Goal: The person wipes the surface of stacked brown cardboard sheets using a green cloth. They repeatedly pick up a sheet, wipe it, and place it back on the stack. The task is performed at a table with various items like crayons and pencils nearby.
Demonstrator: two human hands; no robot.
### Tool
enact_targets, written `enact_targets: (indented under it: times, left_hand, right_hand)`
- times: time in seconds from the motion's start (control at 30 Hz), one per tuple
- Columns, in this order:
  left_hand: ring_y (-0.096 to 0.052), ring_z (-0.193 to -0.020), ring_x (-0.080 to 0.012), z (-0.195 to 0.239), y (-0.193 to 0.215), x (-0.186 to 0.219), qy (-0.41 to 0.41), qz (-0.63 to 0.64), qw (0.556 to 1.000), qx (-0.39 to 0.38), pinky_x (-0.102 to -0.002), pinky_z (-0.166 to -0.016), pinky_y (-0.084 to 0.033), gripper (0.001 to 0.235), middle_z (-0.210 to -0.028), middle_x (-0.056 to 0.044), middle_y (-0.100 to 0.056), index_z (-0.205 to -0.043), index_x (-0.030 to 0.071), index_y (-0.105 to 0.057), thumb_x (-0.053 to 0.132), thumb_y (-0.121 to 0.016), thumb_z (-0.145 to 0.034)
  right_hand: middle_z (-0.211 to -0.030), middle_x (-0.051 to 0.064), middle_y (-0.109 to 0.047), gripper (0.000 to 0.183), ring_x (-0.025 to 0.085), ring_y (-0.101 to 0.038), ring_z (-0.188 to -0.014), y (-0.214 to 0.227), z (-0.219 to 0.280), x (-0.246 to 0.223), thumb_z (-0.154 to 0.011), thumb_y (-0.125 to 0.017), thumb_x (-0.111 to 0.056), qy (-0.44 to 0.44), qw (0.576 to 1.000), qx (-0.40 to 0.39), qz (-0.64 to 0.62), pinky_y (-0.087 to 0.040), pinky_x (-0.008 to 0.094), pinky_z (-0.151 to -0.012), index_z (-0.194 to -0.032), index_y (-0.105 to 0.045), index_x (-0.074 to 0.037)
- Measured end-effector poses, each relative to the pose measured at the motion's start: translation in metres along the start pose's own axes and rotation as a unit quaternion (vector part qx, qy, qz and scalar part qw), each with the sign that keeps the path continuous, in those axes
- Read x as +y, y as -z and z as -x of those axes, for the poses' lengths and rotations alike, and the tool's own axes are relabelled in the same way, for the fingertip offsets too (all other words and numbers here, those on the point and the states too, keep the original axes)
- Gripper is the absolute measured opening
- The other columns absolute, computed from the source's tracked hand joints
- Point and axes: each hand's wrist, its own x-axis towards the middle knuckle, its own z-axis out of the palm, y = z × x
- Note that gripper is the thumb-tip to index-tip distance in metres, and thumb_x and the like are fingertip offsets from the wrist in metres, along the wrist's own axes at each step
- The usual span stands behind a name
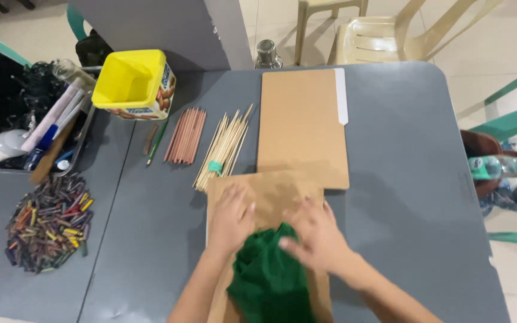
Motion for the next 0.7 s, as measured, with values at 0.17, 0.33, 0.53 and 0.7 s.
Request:
enact_targets:
  times: [0.17, 0.33, 0.53, 0.7]
  left_hand:
    - [-0.030, -0.147, -0.0464, 0.170, 0.010, -0.006, 0.089, -0.106, 0.990, -0.009, -0.062, -0.110, -0.030, 0.067, -0.158, -0.022, -0.037, -0.148, 0.011, -0.048, 0.035, -0.067, -0.088]
    - [-0.027, -0.144, -0.0528, 0.244, -0.006, -0.026, 0.057, -0.148, 0.987, -0.020, -0.065, -0.106, -0.029, 0.080, -0.162, -0.024, -0.030, -0.149, 0.013, -0.044, 0.043, -0.073, -0.080]
    - [-0.027, -0.145, -0.0546, 0.253, 0.005, -0.034, -0.010, -0.072, 0.997, -0.025, -0.057, -0.115, -0.029, 0.088, -0.158, -0.031, -0.023, -0.150, -0.002, -0.034, 0.022, -0.072, -0.075]
    - [-0.026, -0.149, -0.0490, 0.265, 0.000, -0.043, 0.010, -0.027, 0.999, -0.028, -0.050, -0.118, -0.027, 0.082, -0.162, -0.032, -0.022, -0.152, -0.001, -0.033, 0.008, -0.065, -0.078]
  right_hand:
    - [-0.162, 0.028, -0.025, 0.087, 0.058, -0.016, -0.147, -0.029, 0.035, -0.088, -0.079, -0.066, -0.070, -0.035, 0.987, -0.137, 0.082, -0.013, 0.084, -0.103, -0.149, -0.052, -0.021]
    - [-0.167, 0.024, -0.018, 0.090, 0.056, -0.011, -0.151, -0.060, 0.049, -0.125, -0.081, -0.061, -0.073, -0.155, 0.964, -0.175, 0.126, -0.012, 0.080, -0.107, -0.155, -0.044, -0.024]
    - [-0.159, 0.028, -0.022, 0.080, 0.058, -0.014, -0.143, -0.084, 0.097, -0.185, -0.085, -0.061, -0.067, -0.141, 0.975, -0.092, 0.142, -0.010, 0.088, -0.098, -0.153, -0.044, -0.027]
    - [-0.157, 0.027, -0.025, 0.074, 0.061, -0.016, -0.145, -0.104, 0.146, -0.191, -0.080, -0.060, -0.072, -0.070, 0.981, -0.044, 0.173, -0.008, 0.092, -0.098, -0.144, -0.049, -0.037]
